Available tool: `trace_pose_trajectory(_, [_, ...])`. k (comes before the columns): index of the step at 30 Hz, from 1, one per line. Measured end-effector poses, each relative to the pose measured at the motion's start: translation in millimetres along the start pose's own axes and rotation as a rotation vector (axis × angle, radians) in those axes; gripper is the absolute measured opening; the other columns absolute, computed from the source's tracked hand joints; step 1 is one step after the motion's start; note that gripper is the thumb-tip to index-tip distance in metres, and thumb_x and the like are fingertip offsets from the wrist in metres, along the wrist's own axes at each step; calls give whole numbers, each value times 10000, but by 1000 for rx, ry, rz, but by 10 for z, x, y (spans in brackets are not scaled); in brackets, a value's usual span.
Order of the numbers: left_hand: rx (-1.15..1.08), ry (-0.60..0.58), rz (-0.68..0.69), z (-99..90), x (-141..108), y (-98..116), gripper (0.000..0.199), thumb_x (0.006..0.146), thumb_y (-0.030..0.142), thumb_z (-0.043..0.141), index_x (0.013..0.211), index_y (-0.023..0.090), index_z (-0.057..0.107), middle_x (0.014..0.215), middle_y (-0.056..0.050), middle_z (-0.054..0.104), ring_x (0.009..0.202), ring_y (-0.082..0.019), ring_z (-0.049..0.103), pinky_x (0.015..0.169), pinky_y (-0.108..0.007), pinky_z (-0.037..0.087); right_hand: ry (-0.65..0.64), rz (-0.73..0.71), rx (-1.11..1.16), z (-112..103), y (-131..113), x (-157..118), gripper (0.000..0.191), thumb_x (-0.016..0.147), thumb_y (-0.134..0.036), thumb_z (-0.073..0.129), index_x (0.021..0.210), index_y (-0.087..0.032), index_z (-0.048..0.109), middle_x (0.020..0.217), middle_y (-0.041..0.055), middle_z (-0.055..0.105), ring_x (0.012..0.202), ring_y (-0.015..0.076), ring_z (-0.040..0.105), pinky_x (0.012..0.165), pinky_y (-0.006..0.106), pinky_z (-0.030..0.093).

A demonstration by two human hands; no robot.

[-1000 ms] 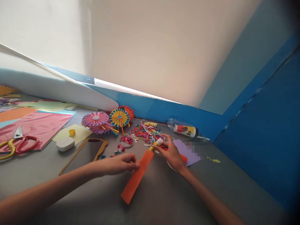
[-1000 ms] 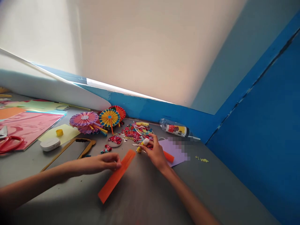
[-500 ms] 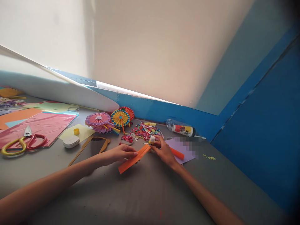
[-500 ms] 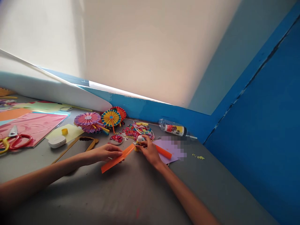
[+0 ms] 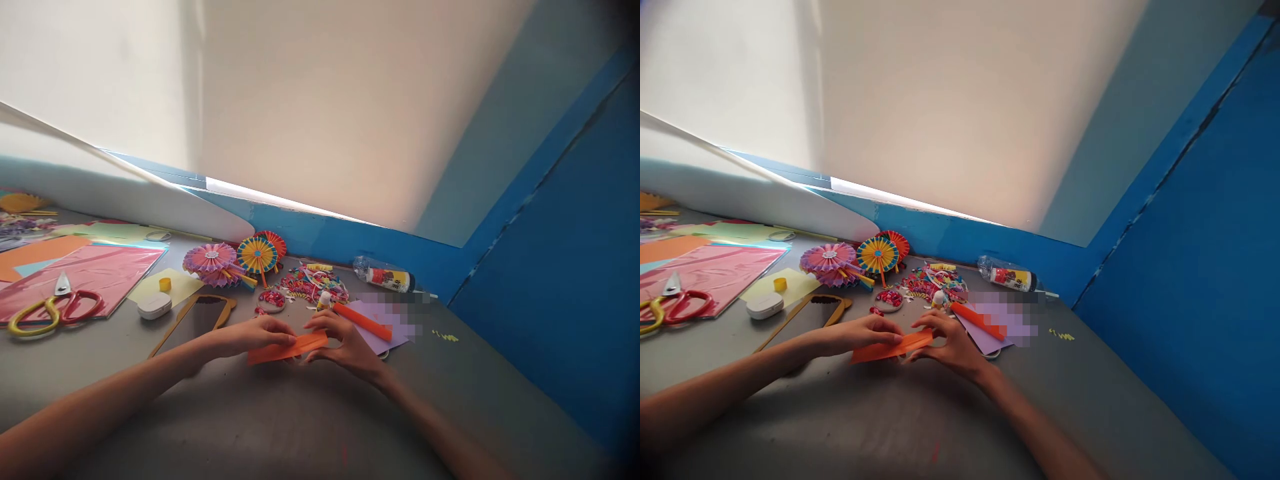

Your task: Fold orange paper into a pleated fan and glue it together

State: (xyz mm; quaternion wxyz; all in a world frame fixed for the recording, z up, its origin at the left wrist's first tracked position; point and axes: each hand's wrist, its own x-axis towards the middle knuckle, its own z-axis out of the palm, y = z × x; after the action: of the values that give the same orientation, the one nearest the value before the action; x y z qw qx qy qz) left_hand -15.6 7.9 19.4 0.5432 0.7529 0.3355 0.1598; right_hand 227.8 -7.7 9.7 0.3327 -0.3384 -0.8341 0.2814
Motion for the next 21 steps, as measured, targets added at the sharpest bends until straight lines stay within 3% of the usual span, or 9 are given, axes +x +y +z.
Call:
trace_pose_trajectory(3, [-45,-10,-1,18,-2,-32,365,847,499,589,1035,204,691,992,-19,698,919,-204,617,762,-234,424,-26,102,139,98,70,-10,291,746,-360,762,997,-238,680,927,26,653,861,201,630,776,313,510])
trace_pose_trajectory(7, [-255,-117,-11,58,-12,-52,415,867,533,556,1103,202,642,1066,-56,711,980,-215,629,820,-269,450,-7,211,342,156,91,-7,252,752,-364,754,942,-214,684,861,19,667,822,197,646,748,308,507])
trace_pose_trajectory(13, [-101,-90,-24,56,-29,12,605,942,617,278,1066,208,707,1058,-46,724,1044,-217,625,913,-268,414,17,236,428,160,68,16,223,781,-366,730,892,-178,682,761,11,646,708,149,605,666,269,468])
trace_pose_trajectory(18, [-114,-181,58,65,-29,27,420,830,491,631,1151,222,671,1093,-50,702,1052,-243,619,876,-273,447,10,247,451,143,54,19,241,796,-382,714,895,-165,678,771,28,659,736,165,607,686,281,469])
trace_pose_trajectory(21, [-169,-182,95,76,-20,-4,399,843,449,633,1164,215,668,903,-40,729,988,-224,635,895,-287,446,9,242,424,136,54,18,249,822,-400,683,901,-164,677,757,26,647,738,167,602,691,284,464])
